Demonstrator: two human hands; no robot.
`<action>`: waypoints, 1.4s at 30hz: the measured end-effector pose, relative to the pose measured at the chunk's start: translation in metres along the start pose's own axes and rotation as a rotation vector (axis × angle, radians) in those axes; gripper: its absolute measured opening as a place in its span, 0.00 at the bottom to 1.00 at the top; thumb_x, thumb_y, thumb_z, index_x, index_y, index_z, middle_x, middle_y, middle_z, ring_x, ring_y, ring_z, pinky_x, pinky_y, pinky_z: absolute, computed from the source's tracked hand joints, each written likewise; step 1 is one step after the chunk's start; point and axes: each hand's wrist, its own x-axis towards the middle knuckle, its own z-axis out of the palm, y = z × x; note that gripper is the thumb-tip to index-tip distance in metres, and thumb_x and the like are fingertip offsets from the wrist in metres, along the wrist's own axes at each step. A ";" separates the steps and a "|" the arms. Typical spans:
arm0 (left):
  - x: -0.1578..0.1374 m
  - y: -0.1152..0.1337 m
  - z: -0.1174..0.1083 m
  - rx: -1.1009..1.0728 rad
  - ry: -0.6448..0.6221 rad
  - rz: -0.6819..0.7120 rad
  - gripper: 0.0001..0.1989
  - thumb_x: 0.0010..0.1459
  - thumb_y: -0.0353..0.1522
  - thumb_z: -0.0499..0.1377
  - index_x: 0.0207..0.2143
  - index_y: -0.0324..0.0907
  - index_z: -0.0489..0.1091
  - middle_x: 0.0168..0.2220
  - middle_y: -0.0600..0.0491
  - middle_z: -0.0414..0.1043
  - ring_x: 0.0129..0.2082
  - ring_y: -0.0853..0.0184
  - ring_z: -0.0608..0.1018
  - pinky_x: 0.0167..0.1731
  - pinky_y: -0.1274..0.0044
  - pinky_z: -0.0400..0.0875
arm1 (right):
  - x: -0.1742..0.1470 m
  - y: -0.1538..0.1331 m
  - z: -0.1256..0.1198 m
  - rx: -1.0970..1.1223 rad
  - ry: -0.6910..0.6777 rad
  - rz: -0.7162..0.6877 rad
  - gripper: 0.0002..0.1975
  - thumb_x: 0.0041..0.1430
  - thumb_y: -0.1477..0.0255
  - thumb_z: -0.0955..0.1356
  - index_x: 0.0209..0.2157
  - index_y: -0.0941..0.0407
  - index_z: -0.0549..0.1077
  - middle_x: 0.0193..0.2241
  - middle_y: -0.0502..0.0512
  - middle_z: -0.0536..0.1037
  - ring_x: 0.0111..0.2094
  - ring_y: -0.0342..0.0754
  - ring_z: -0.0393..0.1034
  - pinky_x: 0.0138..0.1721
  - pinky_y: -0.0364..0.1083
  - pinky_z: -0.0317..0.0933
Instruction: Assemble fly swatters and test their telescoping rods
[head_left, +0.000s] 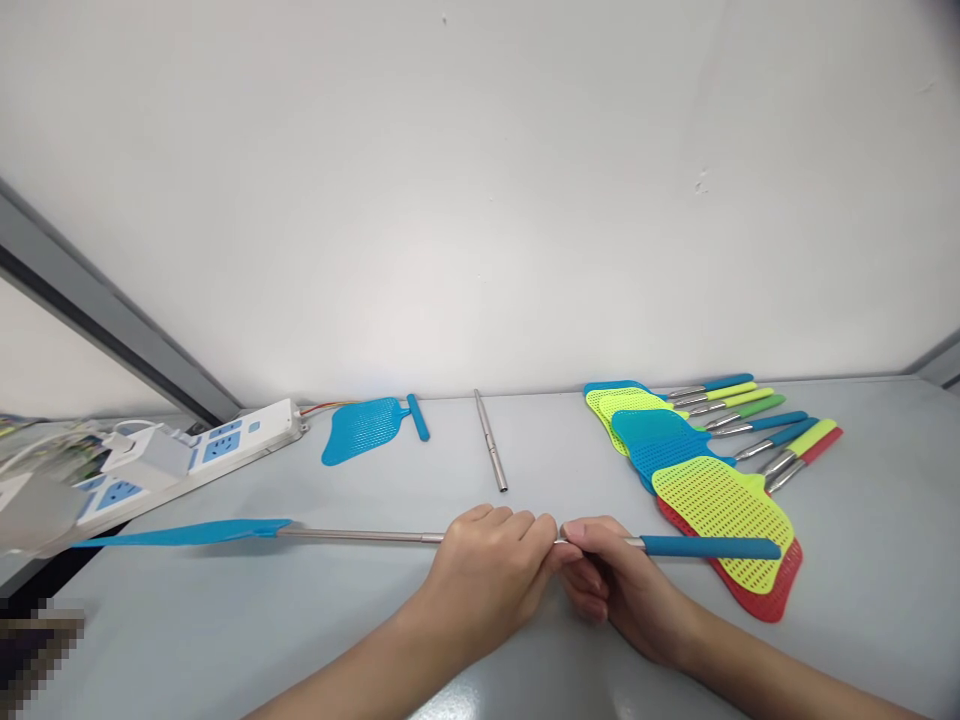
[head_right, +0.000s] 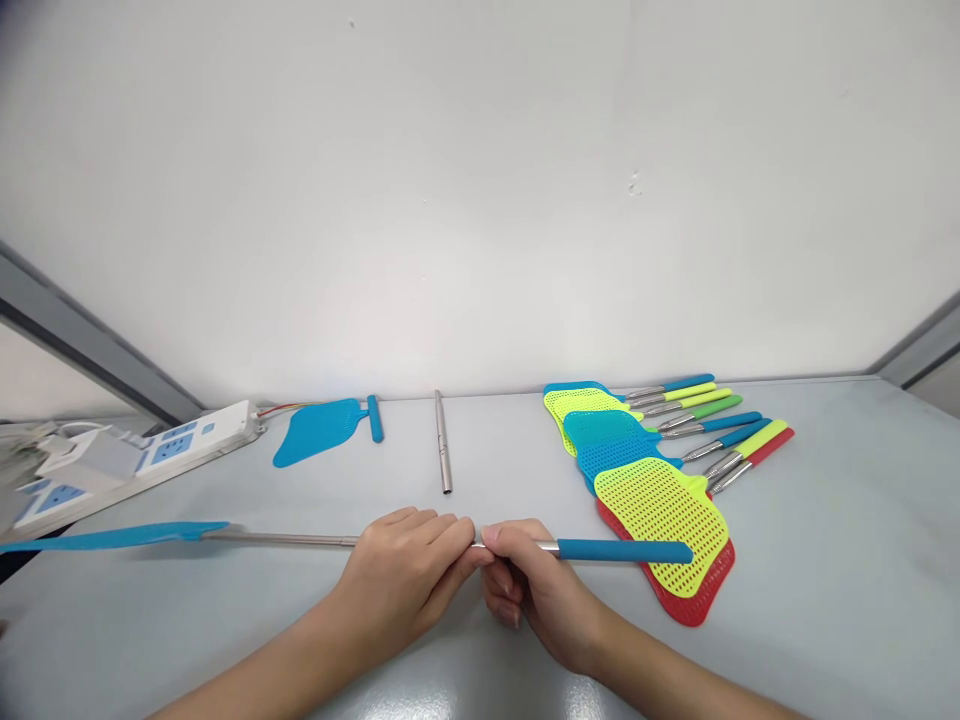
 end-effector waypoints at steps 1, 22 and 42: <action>0.000 0.000 0.000 0.001 0.002 -0.001 0.15 0.59 0.35 0.43 0.21 0.42 0.57 0.16 0.58 0.62 0.16 0.70 0.65 0.19 0.78 0.52 | 0.000 0.000 0.000 -0.002 0.000 0.000 0.19 0.54 0.67 0.60 0.13 0.58 0.55 0.12 0.44 0.51 0.14 0.37 0.46 0.16 0.40 0.40; 0.000 -0.001 0.000 0.027 0.032 0.013 0.14 0.58 0.34 0.45 0.20 0.42 0.57 0.16 0.58 0.61 0.16 0.70 0.63 0.19 0.77 0.51 | -0.001 0.000 -0.001 0.001 0.000 0.005 0.19 0.54 0.67 0.60 0.13 0.58 0.54 0.11 0.44 0.51 0.14 0.37 0.47 0.16 0.40 0.40; 0.001 -0.003 0.001 0.009 0.040 0.023 0.16 0.59 0.35 0.43 0.20 0.41 0.58 0.16 0.58 0.62 0.16 0.71 0.64 0.19 0.78 0.53 | -0.001 0.000 -0.001 0.004 -0.004 -0.002 0.18 0.54 0.68 0.59 0.13 0.58 0.54 0.12 0.44 0.51 0.14 0.37 0.46 0.16 0.40 0.39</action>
